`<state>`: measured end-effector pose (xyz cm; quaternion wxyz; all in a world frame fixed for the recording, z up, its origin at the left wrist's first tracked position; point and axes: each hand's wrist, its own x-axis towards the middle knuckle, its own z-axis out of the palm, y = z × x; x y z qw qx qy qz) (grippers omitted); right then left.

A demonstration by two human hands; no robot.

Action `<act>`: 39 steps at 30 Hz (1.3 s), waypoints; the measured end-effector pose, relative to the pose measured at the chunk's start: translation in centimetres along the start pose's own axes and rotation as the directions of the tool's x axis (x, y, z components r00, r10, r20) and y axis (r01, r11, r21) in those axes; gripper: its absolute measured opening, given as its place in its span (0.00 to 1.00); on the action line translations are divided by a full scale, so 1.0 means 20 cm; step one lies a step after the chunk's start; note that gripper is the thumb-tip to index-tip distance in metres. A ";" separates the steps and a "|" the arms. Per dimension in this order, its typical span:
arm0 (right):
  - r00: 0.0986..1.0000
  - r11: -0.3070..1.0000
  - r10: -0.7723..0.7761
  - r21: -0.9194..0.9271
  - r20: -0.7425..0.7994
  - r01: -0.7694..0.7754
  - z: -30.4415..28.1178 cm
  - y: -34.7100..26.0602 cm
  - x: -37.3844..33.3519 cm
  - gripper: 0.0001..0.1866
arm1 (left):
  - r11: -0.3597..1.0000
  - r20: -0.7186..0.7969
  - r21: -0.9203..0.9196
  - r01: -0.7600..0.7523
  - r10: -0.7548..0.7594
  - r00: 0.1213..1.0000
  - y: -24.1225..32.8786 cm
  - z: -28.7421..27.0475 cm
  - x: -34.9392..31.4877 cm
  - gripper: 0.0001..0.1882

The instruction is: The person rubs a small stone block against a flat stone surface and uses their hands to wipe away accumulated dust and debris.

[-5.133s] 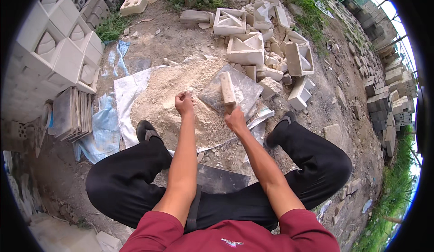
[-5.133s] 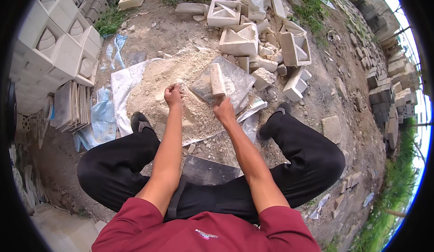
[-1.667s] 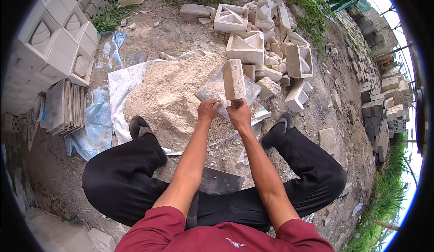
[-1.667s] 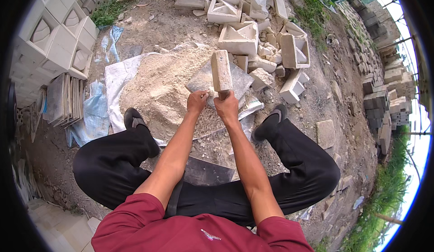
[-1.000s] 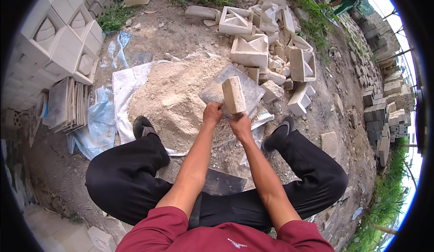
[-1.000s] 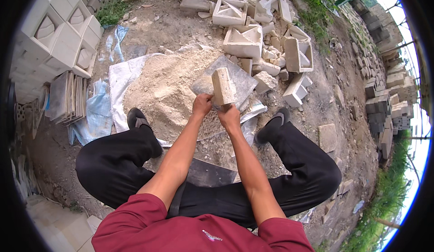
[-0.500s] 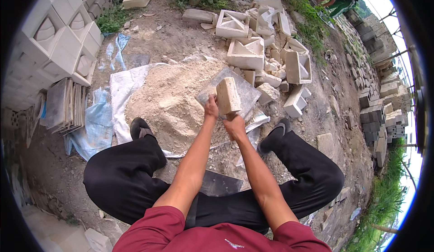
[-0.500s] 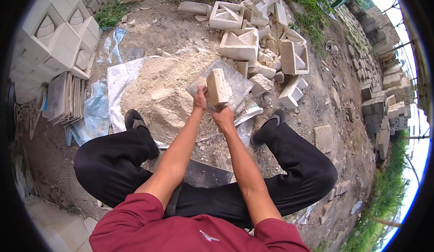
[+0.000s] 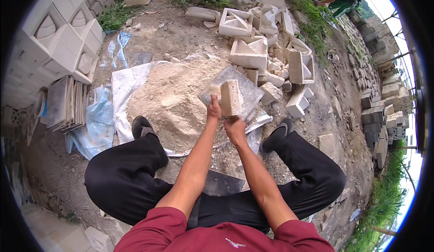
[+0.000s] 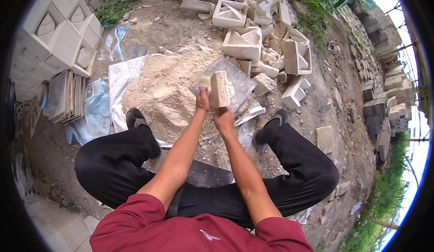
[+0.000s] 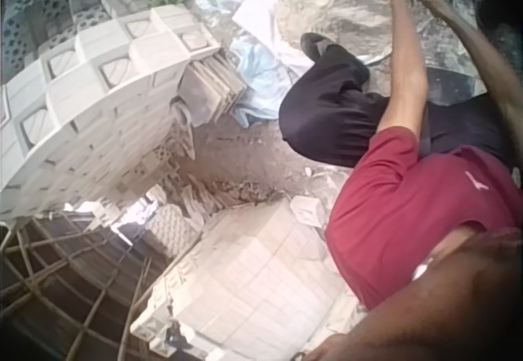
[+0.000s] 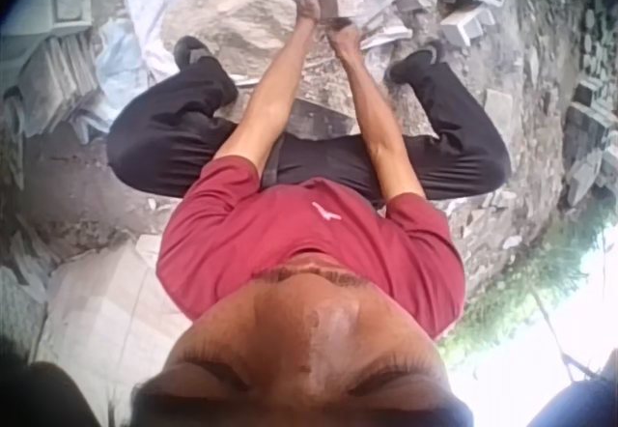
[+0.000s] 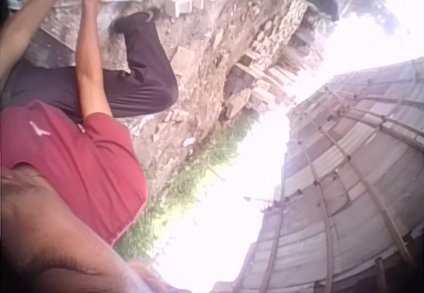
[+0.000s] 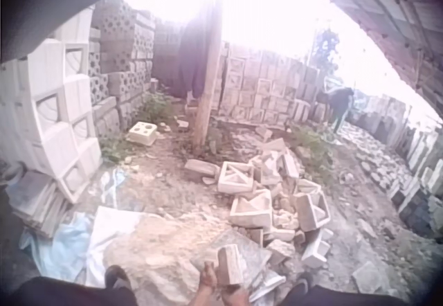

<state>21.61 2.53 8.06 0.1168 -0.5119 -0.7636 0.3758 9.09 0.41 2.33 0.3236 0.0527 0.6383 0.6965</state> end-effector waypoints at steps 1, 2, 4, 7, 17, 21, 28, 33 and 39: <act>1.000 0.999 -0.002 0.044 0.026 0.001 0.02 -0.03 0.00 0.23 | 0.999 0.004 -0.048 -0.004 0.004 1.000 0.00 -0.03 0.02 0.45; 0.999 0.999 0.009 0.053 0.035 -0.010 0.04 -0.06 -0.01 0.24 | 0.996 0.009 -0.093 -0.008 0.009 1.000 -0.02 -0.07 0.05 0.46; 0.998 0.998 0.029 0.061 0.063 -0.033 0.02 -0.11 0.00 0.24 | 0.988 0.016 -0.157 0.003 0.000 1.000 -0.05 -0.11 0.07 0.47; 1.000 0.999 0.025 0.034 0.010 -0.026 -0.05 -0.18 0.05 0.25 | 0.975 0.026 -0.220 0.016 -0.010 1.000 -0.07 -0.08 0.06 0.48; 0.997 0.996 -0.063 -0.053 0.035 0.065 -0.02 -0.16 0.00 0.20 | 0.976 0.055 -0.215 -0.020 0.032 0.998 0.01 -0.04 -0.01 0.48; 0.999 0.993 -0.017 -0.118 0.035 0.021 0.00 -0.13 0.00 0.21 | 0.988 0.079 -0.150 -0.028 0.040 0.996 -0.01 -0.01 -0.04 0.45; 0.999 0.995 0.012 0.101 -0.040 -0.008 -0.06 -0.14 0.03 0.26 | 0.917 0.066 0.349 -0.196 0.184 0.981 0.00 -0.11 0.04 0.28; 0.983 0.980 0.183 0.087 -0.007 -0.182 -0.06 -0.05 0.10 0.29 | 0.477 0.315 0.799 -0.366 0.185 0.931 0.12 -0.18 0.04 0.22; 0.986 0.990 0.137 -0.008 -0.100 -0.139 0.00 0.20 0.15 0.22 | 0.632 0.235 0.702 -0.329 0.231 0.944 0.19 -0.11 -0.02 0.17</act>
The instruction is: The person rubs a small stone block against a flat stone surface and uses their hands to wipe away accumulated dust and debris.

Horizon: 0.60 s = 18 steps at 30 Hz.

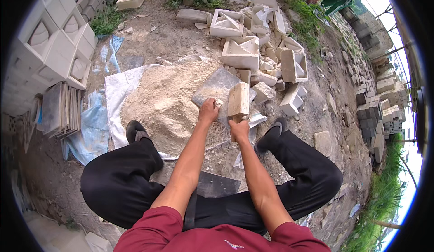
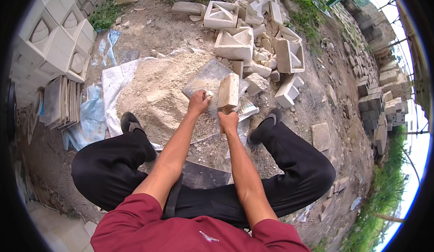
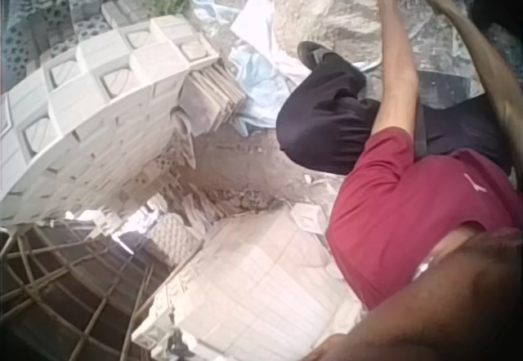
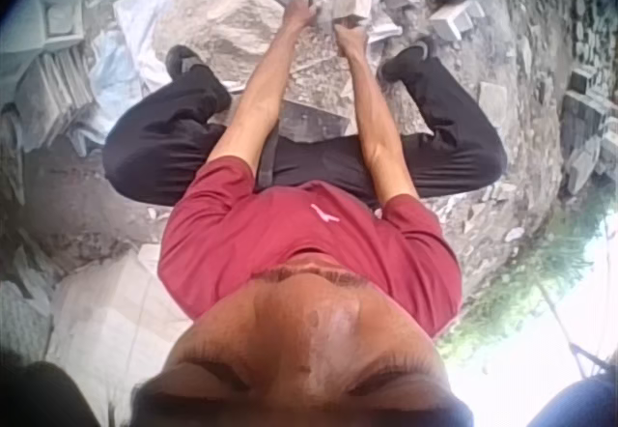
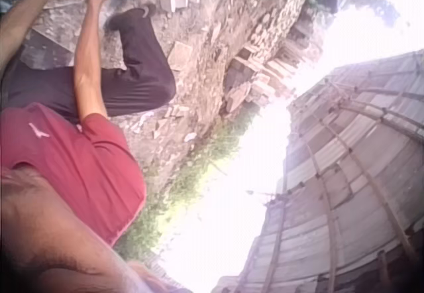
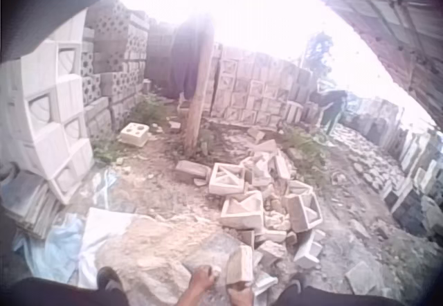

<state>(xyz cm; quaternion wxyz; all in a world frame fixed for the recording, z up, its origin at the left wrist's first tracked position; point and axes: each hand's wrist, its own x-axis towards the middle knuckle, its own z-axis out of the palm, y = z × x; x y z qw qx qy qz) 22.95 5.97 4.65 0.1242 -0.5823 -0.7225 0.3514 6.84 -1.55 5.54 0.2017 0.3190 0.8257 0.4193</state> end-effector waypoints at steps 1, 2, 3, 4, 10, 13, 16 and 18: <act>1.000 1.000 0.027 0.012 0.012 -0.027 0.01 0.01 0.00 0.22 | 1.000 -0.039 0.011 -0.020 0.020 0.999 0.01 0.00 0.00 0.17; 0.998 0.998 0.054 0.024 0.021 -0.055 0.01 0.02 0.01 0.22 | 0.999 -0.076 0.020 -0.041 0.043 0.996 0.02 0.01 0.00 0.16; 1.000 1.000 0.003 0.023 -0.024 -0.002 -0.01 0.03 0.02 0.22 | 0.997 -0.110 0.028 -0.065 0.068 0.992 0.04 0.02 0.01 0.16; 0.998 0.998 -0.048 0.026 -0.051 0.050 -0.01 -0.01 0.00 0.22 | 0.998 -0.098 0.039 -0.043 0.047 0.994 0.01 0.01 0.01 0.16; 0.997 0.990 -0.027 0.137 0.073 0.016 -0.09 -0.31 -0.04 0.28 | 1.000 0.058 0.005 0.001 -0.001 0.998 -0.06 0.02 0.05 0.16; 0.994 0.980 -0.095 0.180 0.049 0.084 -0.14 -0.33 -0.01 0.28 | 0.995 0.051 0.040 -0.087 0.085 0.995 -0.03 0.08 0.03 0.15; 0.991 0.980 -0.130 0.144 -0.038 0.134 -0.19 -0.27 0.05 0.26 | 0.979 0.098 0.102 -0.176 0.166 0.981 0.02 0.14 0.00 0.14; 0.947 0.964 -0.245 0.048 -0.209 0.260 -0.21 -0.17 0.10 0.22 | 0.964 0.106 0.141 -0.227 0.213 0.971 0.07 0.20 -0.01 0.15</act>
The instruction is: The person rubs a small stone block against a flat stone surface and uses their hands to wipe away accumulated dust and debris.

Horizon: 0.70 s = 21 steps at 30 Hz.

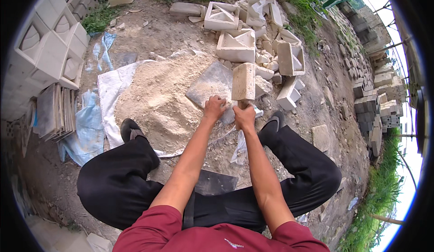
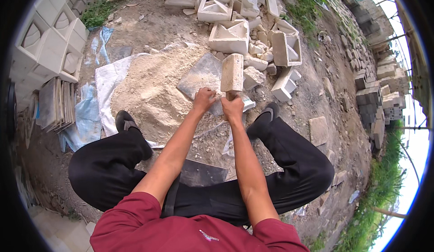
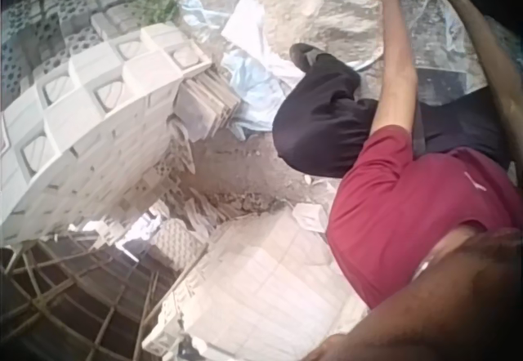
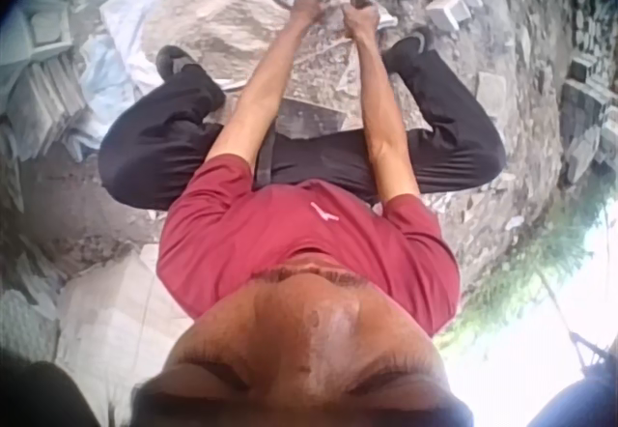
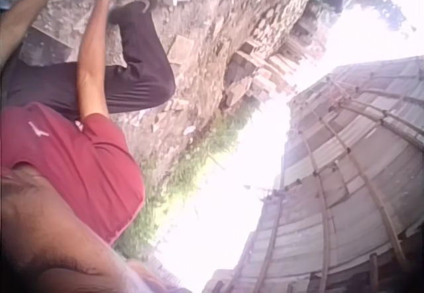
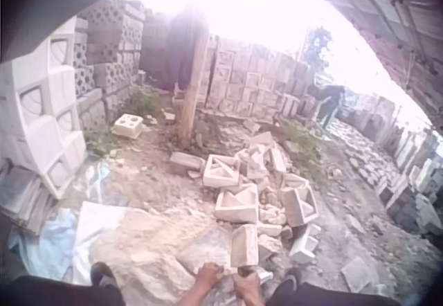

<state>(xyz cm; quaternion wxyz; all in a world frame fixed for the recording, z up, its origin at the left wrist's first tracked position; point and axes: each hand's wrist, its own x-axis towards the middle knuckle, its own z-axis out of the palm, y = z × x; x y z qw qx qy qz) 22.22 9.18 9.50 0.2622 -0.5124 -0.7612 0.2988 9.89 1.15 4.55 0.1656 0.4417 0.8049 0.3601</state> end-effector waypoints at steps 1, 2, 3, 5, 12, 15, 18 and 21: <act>0.980 0.981 0.168 0.076 0.110 -0.176 -0.02 0.04 0.02 0.23 | 0.999 -0.053 -0.014 -0.029 0.028 0.998 0.02 0.02 0.00 0.15; 0.970 0.975 0.210 0.047 0.123 -0.217 -0.02 0.08 0.01 0.25 | 0.999 -0.051 -0.021 -0.029 0.028 0.998 0.03 0.03 0.00 0.15; 0.959 0.966 0.252 0.018 0.133 -0.256 -0.03 0.11 -0.02 0.26 | 0.999 -0.049 -0.029 -0.030 0.029 0.998 0.05 0.04 0.01 0.15; 0.964 0.972 0.233 -0.056 0.131 -0.228 -0.03 0.07 -0.10 0.31 | 1.000 -0.010 -0.016 -0.001 0.001 1.000 0.00 0.03 0.01 0.16; 0.985 0.982 0.150 0.107 0.086 -0.158 -0.10 -0.21 -0.16 0.27 | 0.995 -0.075 -0.098 -0.009 0.002 0.997 -0.13 -0.02 -0.03 0.18; 0.996 0.988 0.080 0.129 0.033 -0.084 -0.09 -0.29 -0.20 0.23 | 0.975 -0.029 -0.203 0.092 -0.100 0.995 -0.12 -0.04 -0.06 0.20; 0.959 0.947 0.213 -0.279 0.184 -0.157 -0.04 -0.12 -0.27 0.25 | 0.947 -0.058 -0.243 0.209 -0.229 0.972 -0.05 -0.06 -0.04 0.22; 0.948 0.966 0.217 -0.191 0.234 -0.175 -0.04 -0.03 -0.29 0.28 | 0.962 -0.086 -0.179 0.206 -0.223 0.971 -0.04 -0.06 -0.07 0.24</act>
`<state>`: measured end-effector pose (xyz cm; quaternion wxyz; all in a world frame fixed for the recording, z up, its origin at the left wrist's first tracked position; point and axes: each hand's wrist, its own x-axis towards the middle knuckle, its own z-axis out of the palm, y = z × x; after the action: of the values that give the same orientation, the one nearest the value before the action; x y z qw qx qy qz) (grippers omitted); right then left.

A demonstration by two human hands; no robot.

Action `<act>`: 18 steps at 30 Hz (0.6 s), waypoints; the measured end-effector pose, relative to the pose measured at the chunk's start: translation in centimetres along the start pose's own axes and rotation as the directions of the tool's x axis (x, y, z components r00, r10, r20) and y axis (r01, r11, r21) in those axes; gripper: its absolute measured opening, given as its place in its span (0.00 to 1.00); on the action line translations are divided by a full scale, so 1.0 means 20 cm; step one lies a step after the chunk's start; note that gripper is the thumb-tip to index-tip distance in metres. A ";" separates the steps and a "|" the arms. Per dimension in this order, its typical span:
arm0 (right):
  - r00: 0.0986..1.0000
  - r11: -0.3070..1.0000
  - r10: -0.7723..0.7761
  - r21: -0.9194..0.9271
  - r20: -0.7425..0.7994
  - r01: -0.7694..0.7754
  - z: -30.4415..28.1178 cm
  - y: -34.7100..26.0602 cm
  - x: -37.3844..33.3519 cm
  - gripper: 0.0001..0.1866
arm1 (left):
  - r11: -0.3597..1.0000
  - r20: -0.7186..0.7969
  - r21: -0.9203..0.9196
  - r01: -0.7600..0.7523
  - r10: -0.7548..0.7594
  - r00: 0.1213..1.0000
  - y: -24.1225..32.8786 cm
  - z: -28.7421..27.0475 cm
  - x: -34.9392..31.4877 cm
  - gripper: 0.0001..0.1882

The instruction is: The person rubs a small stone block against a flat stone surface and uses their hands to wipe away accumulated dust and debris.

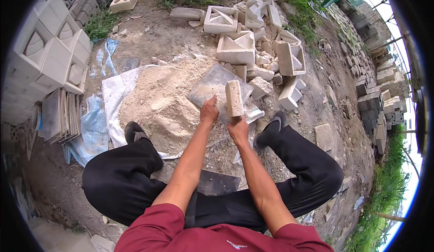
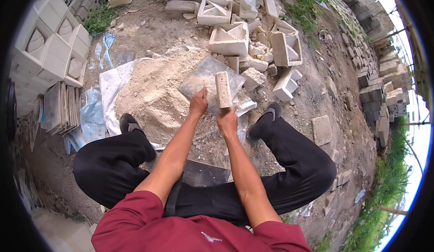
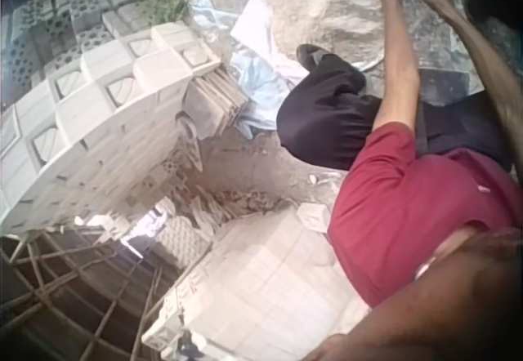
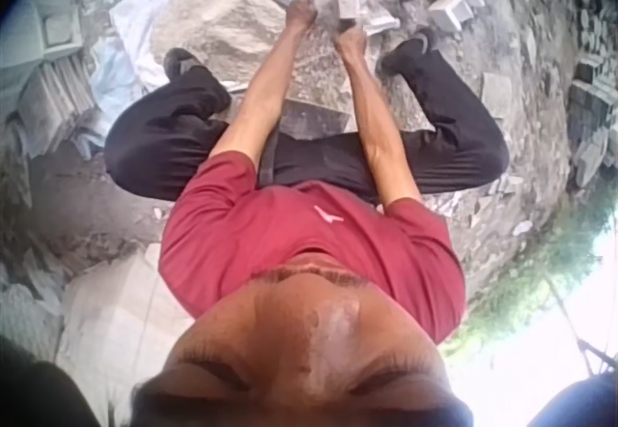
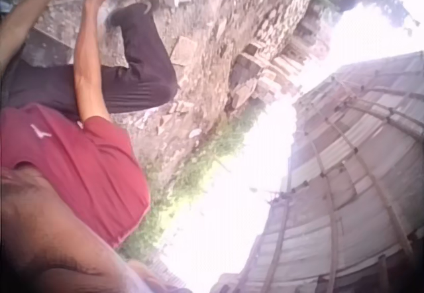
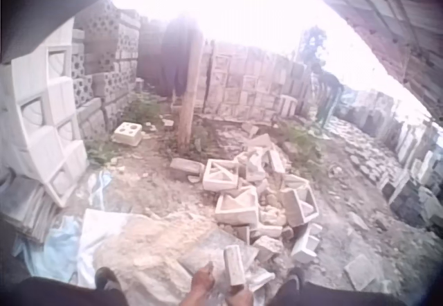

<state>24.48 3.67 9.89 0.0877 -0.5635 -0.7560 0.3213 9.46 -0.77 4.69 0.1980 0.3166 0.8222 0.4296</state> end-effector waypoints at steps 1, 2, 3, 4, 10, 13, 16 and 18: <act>1.000 1.000 -0.009 0.029 0.006 0.009 0.00 0.00 0.00 0.28 | 0.999 0.000 0.034 -0.028 0.028 1.000 -0.01 -0.01 0.00 0.24; 1.000 0.999 -0.020 0.037 0.003 0.020 0.01 0.00 0.01 0.28 | 0.999 -0.001 0.029 -0.045 0.045 0.999 -0.01 -0.01 0.00 0.24; 1.000 0.999 -0.030 0.046 0.001 0.030 0.01 0.00 0.01 0.28 | 0.998 -0.002 0.024 -0.063 0.063 0.998 -0.01 0.00 0.00 0.25; 0.999 0.998 -0.044 0.050 0.000 0.044 0.01 0.00 0.02 0.28 | 0.997 -0.005 0.017 -0.078 0.078 0.997 -0.02 0.00 0.00 0.25; 0.992 0.917 -0.015 0.393 -0.125 0.063 -0.02 0.11 0.18 0.24 | 0.963 0.157 0.079 -0.257 0.242 0.957 0.11 0.06 0.03 0.28; 0.995 0.953 0.091 0.295 -0.035 -0.077 -0.11 0.13 0.23 0.26 | 0.921 0.211 0.171 -0.350 0.312 0.926 0.14 0.08 0.00 0.29; 0.987 0.920 0.159 0.361 0.016 -0.154 -0.11 0.11 0.19 0.23 | 0.866 0.205 0.288 -0.408 0.361 0.910 0.11 0.10 0.02 0.25; 0.983 0.930 0.182 0.320 0.019 -0.179 -0.10 0.16 0.19 0.23 | 0.861 0.270 0.324 -0.393 0.313 0.910 0.11 0.11 0.07 0.20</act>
<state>26.64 8.36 8.74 0.1523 -0.6106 -0.6382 0.4436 10.47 2.50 5.24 0.1370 0.5373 0.7906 0.2600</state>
